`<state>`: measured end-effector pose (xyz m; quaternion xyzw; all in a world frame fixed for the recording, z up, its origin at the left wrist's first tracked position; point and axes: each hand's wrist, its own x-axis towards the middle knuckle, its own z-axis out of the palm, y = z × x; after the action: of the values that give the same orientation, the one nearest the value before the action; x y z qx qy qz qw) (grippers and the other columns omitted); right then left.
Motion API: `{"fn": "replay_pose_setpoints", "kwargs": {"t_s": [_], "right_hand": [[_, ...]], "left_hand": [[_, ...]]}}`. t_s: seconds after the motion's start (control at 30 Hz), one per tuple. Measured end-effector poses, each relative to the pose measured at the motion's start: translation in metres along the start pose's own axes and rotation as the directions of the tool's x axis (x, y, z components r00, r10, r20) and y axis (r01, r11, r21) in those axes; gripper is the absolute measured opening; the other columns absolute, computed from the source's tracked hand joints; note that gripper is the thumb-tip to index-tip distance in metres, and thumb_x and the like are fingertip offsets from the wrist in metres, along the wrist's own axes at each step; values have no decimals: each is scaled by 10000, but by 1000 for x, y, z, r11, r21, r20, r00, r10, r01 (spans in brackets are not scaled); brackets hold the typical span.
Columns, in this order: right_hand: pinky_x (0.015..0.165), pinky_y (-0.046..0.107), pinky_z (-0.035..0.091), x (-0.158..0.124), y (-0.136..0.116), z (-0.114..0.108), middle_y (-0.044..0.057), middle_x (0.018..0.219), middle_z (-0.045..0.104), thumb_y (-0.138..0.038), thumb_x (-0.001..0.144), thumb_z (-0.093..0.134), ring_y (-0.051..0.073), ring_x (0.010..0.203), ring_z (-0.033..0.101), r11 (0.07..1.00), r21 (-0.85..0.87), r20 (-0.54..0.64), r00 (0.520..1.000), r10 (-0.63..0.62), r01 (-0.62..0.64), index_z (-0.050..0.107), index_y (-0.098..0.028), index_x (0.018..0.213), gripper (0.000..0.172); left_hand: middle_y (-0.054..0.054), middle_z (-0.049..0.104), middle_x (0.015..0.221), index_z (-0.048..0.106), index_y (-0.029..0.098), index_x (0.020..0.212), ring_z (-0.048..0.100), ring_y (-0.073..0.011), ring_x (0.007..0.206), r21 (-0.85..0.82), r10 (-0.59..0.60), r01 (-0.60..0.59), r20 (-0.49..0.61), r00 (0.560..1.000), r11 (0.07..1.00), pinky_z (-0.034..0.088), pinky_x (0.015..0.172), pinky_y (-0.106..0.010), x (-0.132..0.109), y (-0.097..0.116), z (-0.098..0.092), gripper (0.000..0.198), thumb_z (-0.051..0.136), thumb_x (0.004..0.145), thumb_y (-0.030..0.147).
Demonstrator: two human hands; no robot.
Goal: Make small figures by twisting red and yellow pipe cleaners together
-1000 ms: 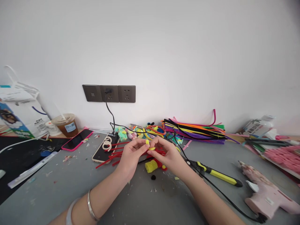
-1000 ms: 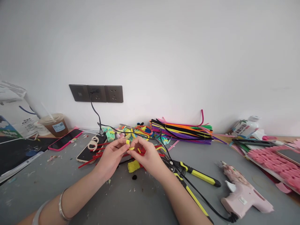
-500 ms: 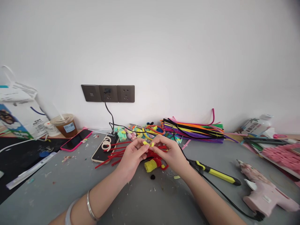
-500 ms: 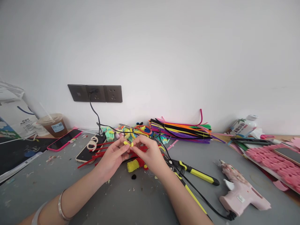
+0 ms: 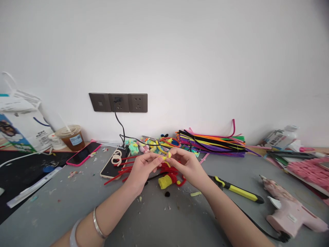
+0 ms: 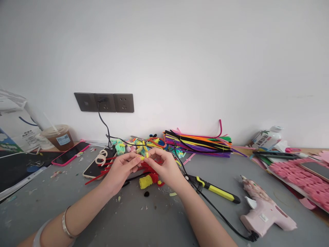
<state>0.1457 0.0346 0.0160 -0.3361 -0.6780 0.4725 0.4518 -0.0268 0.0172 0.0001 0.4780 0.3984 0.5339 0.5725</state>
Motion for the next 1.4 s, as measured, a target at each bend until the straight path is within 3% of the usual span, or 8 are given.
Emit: {"fn": "replay_pose_setpoints", "kwargs": {"t_s": [0.3, 0.57, 0.83, 0.97, 1.13, 1.4], "right_hand": [[593, 241, 422, -2, -8, -2, -14, 696, 552, -486, 738, 748, 116, 627, 500, 952, 236, 130, 977, 169, -196, 591, -191, 747, 335], [623, 226, 422, -2, 10, 18, -26, 655, 564, -425, 756, 760, 102, 628, 504, 896, 413, -17, 983, 185, -161, 530, -187, 704, 335], [680, 263, 479, -1, 8, 14, 3, 720, 615, -459, 757, 738, 134, 683, 570, 946, 279, 24, 986, 168, -168, 640, -186, 798, 293], [666, 259, 472, 1, 6, 12, -4, 728, 606, -469, 753, 736, 130, 673, 556, 964, 237, -42, 990, 135, -122, 603, -187, 770, 312], [659, 257, 455, 2, 8, 10, -4, 738, 588, -452, 771, 720, 137, 691, 553, 978, 184, -32, 994, 103, -95, 576, -189, 768, 300], [628, 249, 408, 1, 3, 2, -9, 750, 545, -443, 816, 683, 123, 671, 495, 988, 140, 51, 997, 55, -61, 574, -188, 796, 278]], "left_hand": [[0, 563, 633, 753, 179, 742, 389, -90, 569, 32, 23, -26, 97, 995, 999, 294, 553, -250, 0, 12, -3, 222, 783, 707, 396], [9, 567, 682, 692, 170, 730, 455, -88, 613, -202, -47, 37, -45, 998, 979, 350, 559, -223, -1, 0, 6, 233, 823, 666, 352], [-4, 580, 770, 696, 175, 790, 491, -106, 706, -179, -26, 5, -113, 993, 984, 414, 608, -221, -1, 1, 7, 264, 799, 693, 398], [1, 561, 777, 672, 173, 789, 495, -110, 714, -102, 4, -16, -122, 992, 995, 428, 602, -217, -3, 2, 7, 265, 784, 708, 400], [6, 560, 735, 657, 161, 796, 486, -105, 675, -17, 30, -33, -126, 992, 999, 404, 579, -212, -2, 1, 5, 281, 785, 696, 390], [54, 561, 698, 540, 195, 896, 449, -83, 660, -2, -20, 20, -44, 999, 1000, 375, 648, -209, -1, 8, 3, 349, 794, 690, 314]]}}
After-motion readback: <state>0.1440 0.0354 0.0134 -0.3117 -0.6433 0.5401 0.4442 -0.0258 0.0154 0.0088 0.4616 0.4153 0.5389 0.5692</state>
